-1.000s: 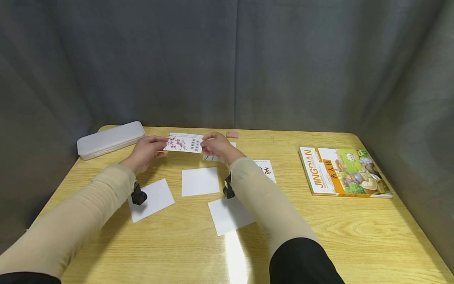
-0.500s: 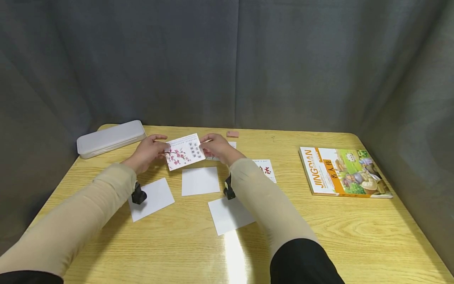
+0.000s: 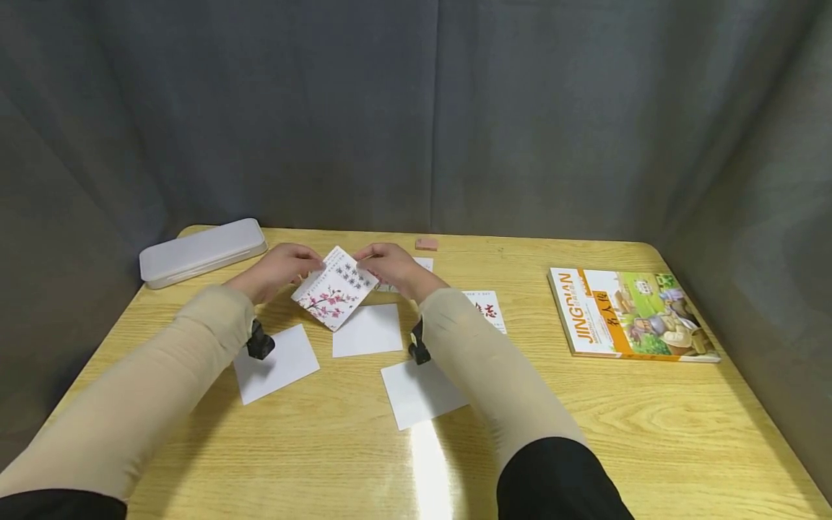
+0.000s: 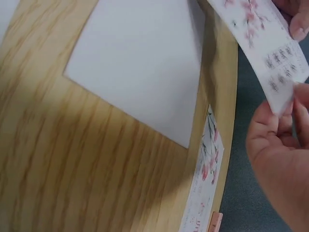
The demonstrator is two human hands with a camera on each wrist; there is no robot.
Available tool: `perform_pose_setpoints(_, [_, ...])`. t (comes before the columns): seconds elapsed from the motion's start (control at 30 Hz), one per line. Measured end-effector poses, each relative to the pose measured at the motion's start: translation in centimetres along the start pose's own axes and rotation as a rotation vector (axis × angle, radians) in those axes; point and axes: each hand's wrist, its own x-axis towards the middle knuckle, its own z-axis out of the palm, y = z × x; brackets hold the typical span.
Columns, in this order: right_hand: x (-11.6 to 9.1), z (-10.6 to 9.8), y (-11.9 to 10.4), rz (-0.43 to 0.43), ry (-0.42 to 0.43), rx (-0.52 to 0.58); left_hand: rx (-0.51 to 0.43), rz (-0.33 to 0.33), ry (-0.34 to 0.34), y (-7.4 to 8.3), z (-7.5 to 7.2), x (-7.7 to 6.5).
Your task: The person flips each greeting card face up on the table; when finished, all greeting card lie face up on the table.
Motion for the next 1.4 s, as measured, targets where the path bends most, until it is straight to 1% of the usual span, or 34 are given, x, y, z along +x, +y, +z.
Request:
perform_pose_setpoints(0.1, [0.0, 0.1, 0.0, 0.002, 0.032, 0.074, -0.123, 0.016, 0.051, -0.5, -0.4, -0.2])
perform_pose_setpoints(0.23, [0.1, 0.2, 0.3, 0.017, 0.085, 0.225, -0.287, 0.038, 0.153, -1.0, -0.9, -0.4])
perform_pose_setpoints(0.3, [0.2, 0.2, 0.6, 0.03, 0.097, 0.308, -0.344, 0.029, 0.197, -1.1, -1.0, -0.6])
perform_pose_setpoints(0.37, [0.3, 0.5, 0.7, 0.034, 0.087, 0.387, -0.38, 0.02, 0.217, -1.2, -1.0, -0.6])
perform_pose_setpoints(0.47, [0.4, 1.0, 0.7, 0.031, 0.08, 0.48, -0.413, 0.003, 0.212, -1.4, -0.8, -0.7])
perform_pose_setpoints(0.57, [0.5, 1.6, 0.6, 0.006, 0.099, 0.518, -0.444, 0.003, 0.193, -1.6, -0.4, -0.8])
perform_pose_setpoints(0.67, [0.4, 2.1, 0.7, -0.01, 0.154, 0.529, -0.471, 0.006, 0.199, -1.7, 0.0, -0.9])
perform_pose_setpoints(0.77, [0.4, 2.5, 0.7, 0.001, 0.201, 0.531, -0.486, 0.006, 0.208, -1.8, 0.2, -1.0])
perform_pose_setpoints(0.9, [0.5, 2.7, 0.8, 0.013, 0.21, 0.526, -0.478, -0.008, 0.218, -2.1, 0.3, -1.1])
perform_pose_setpoints(1.0, [0.6, 2.8, 0.9, 0.002, 0.207, 0.504, -0.456, -0.046, 0.268, -2.3, 0.2, -1.2])
perform_pose_setpoints(1.07, [0.7, 2.9, 1.0, 0.005, 0.205, 0.461, -0.386, -0.054, 0.304, -2.5, 0.1, -1.3])
perform_pose_setpoints(1.1, [0.7, 2.9, 1.1, 0.013, 0.202, 0.436, -0.327, -0.049, 0.312, -2.6, 0.1, -1.4])
perform_pose_setpoints(1.13, [0.8, 2.9, 1.2, 0.024, 0.199, 0.409, -0.249, -0.032, 0.309, -2.7, 0.1, -1.5])
perform_pose_setpoints(1.17, [0.9, 2.9, 1.3, 0.035, 0.197, 0.383, -0.148, -0.007, 0.293, -2.7, 0.1, -1.6])
perform_pose_setpoints(1.23, [1.0, 3.0, 1.5, 0.059, 0.195, 0.339, 0.097, 0.072, 0.241, -2.6, 0.2, -1.6])
perform_pose_setpoints(1.3, [1.1, 3.0, 1.6, 0.075, 0.2, 0.313, 0.321, 0.155, 0.169, -2.4, 0.5, -1.6])
perform_pose_setpoints(1.37, [1.2, 3.1, 1.5, 0.083, 0.211, 0.293, 0.495, 0.216, 0.089, -2.0, 0.9, -1.7])
perform_pose_setpoints(1.4, [1.3, 3.1, 1.5, 0.086, 0.215, 0.284, 0.563, 0.233, 0.049, -1.8, 1.1, -1.8])
